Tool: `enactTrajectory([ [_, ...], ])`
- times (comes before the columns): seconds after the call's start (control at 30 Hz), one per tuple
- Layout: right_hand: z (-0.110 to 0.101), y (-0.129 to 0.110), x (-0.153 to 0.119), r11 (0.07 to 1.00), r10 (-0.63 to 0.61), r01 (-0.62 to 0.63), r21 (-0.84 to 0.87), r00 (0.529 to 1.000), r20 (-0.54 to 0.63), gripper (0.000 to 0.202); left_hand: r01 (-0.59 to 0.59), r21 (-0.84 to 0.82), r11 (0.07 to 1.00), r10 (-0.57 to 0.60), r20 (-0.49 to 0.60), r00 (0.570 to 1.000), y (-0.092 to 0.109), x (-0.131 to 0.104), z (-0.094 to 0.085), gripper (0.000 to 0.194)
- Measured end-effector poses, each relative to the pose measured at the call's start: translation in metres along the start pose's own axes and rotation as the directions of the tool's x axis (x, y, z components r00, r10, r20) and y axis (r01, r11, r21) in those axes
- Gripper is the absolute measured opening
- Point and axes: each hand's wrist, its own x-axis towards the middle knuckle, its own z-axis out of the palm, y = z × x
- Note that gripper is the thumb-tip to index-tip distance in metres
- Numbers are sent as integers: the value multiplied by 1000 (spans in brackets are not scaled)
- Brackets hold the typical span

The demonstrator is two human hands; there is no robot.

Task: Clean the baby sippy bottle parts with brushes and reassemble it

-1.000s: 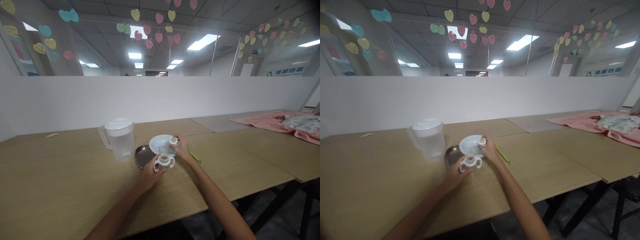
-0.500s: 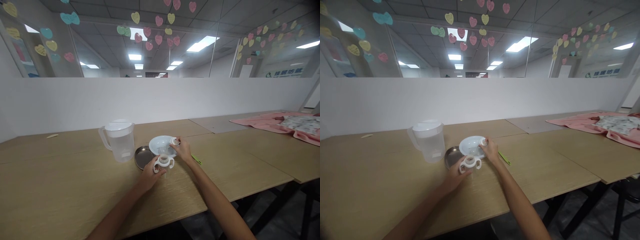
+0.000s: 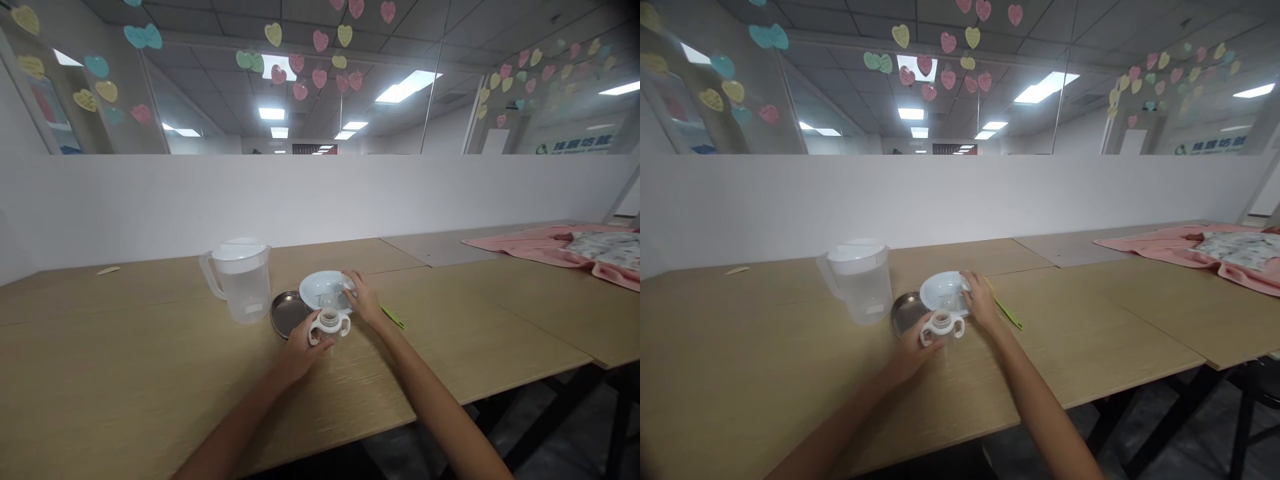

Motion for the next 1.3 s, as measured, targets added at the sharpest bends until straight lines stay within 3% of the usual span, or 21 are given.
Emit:
enactTrajectory([
  [0.17,2,1,1,995,-41,28,100,991,126,49,5,27,1000,-5,-2,1000,0,0,0,60],
  [0.37,1,-2,-1,981,71,-126,150,942,329,42,4,27,1000,-4,-7,1000,1,-1,0,58],
  [0.67,-2,-4,-2,991,104,-74,-114,952,289,36,1,25,1000,-2,11,1000,1,-1,0,58],
  [0.87,-6,6,2,929,252,-180,-325,948,196,32,36,21,999,-37,11,999,0,-3,2,73],
  [0.93,-6,8,2,918,278,-204,-339,942,188,28,4,24,1000,-3,-12,1000,-2,-2,1,79],
  [1.0,-5,9,1,914,289,-211,-347,938,190,23,-64,89,994,73,-105,992,-5,0,-4,79],
  [1.07,-2,11,-1,912,302,-218,-347,930,209,20,-94,228,969,159,-286,945,-10,4,-15,70],
  [1.17,4,12,-6,916,320,-233,-326,916,242,21,-5,412,911,267,-581,769,-21,10,-41,61],
  [1.23,6,13,-7,922,312,-239,-306,924,220,21,59,457,887,310,-687,657,-30,13,-60,64],
  [1.3,6,14,-7,927,289,-239,-288,946,145,21,124,457,881,311,-755,577,-40,15,-77,69],
])
